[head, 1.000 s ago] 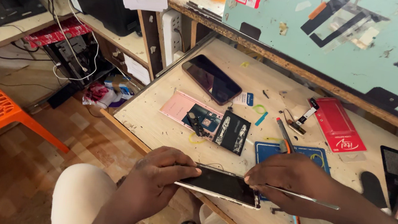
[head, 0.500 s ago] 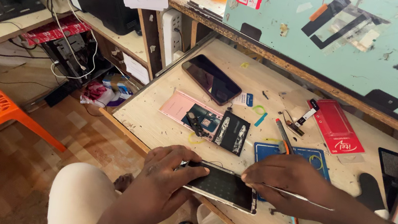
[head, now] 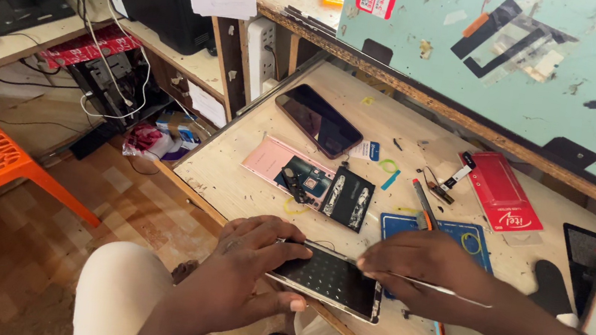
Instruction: The person pries the screen assembly off a disassembled smartphone, working a thin metal spudger around the edge of the display while holding the phone frame steady on a cluttered repair desk. They reposition the phone repeatedly and continue separating the screen from the frame throughout the clip.
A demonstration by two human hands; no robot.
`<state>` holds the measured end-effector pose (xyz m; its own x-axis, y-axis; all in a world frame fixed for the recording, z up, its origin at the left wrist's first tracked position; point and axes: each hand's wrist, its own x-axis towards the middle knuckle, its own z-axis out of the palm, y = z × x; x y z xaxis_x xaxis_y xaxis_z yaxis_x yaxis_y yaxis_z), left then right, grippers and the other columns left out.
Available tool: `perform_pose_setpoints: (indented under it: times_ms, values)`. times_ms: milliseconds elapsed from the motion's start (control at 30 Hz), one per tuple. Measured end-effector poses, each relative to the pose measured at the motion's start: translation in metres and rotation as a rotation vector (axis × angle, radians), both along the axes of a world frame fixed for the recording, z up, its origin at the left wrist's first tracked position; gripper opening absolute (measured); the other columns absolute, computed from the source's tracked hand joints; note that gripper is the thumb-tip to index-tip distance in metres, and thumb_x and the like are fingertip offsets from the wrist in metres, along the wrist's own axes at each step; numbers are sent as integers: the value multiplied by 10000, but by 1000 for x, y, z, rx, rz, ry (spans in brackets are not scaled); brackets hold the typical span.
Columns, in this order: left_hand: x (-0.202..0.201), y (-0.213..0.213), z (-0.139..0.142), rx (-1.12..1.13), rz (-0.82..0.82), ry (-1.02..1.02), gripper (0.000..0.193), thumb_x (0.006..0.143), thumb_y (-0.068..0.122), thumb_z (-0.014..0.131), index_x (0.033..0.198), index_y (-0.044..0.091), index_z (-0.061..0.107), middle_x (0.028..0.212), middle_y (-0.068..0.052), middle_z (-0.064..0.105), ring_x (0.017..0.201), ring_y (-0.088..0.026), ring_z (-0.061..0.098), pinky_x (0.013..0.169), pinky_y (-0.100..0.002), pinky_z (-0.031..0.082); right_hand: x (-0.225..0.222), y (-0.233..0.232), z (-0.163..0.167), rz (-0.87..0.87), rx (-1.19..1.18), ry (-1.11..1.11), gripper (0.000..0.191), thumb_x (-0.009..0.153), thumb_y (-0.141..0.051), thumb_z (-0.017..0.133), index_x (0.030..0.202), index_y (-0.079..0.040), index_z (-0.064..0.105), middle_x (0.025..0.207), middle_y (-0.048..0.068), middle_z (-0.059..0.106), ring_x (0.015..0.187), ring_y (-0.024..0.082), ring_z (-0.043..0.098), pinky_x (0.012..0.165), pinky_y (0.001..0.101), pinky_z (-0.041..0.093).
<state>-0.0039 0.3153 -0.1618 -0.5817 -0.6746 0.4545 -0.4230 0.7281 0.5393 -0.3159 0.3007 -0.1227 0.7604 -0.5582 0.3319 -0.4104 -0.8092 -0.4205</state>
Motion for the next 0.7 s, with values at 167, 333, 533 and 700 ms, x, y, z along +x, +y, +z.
perform_pose_setpoints:
  times_ms: [167,333,533,700]
  values:
    - [-5,2,-6,-68,67,46,505,807,486,803,1146,116,743,1253,-43,667,1276,-261,575,1070,-453,355,1,0,1,-30,-1,59,157,870,-90,741,1024,-76,766,1037,78,791,921,258,771,787,375,616]
    - [-8,2,-14,-119,95,93,526,750,521,835,1085,122,770,1208,-26,697,1240,-265,595,1044,-446,383,-6,1,6,26,-33,76,187,845,-50,710,1027,-67,749,1036,83,789,935,280,760,788,389,605]
    - [-16,-1,-23,-232,148,179,623,637,617,859,1017,130,781,1136,-13,715,1173,-270,647,1024,-430,430,6,-2,-4,1,-35,17,224,801,0,684,1010,-60,739,1075,94,787,963,286,758,816,385,601]
    - [-19,-2,-27,-251,178,194,624,614,640,851,973,133,788,1076,-4,728,1132,-258,674,1000,-426,429,-12,-2,3,-16,19,109,304,742,35,672,1011,-72,764,1020,83,792,931,280,766,798,391,605]
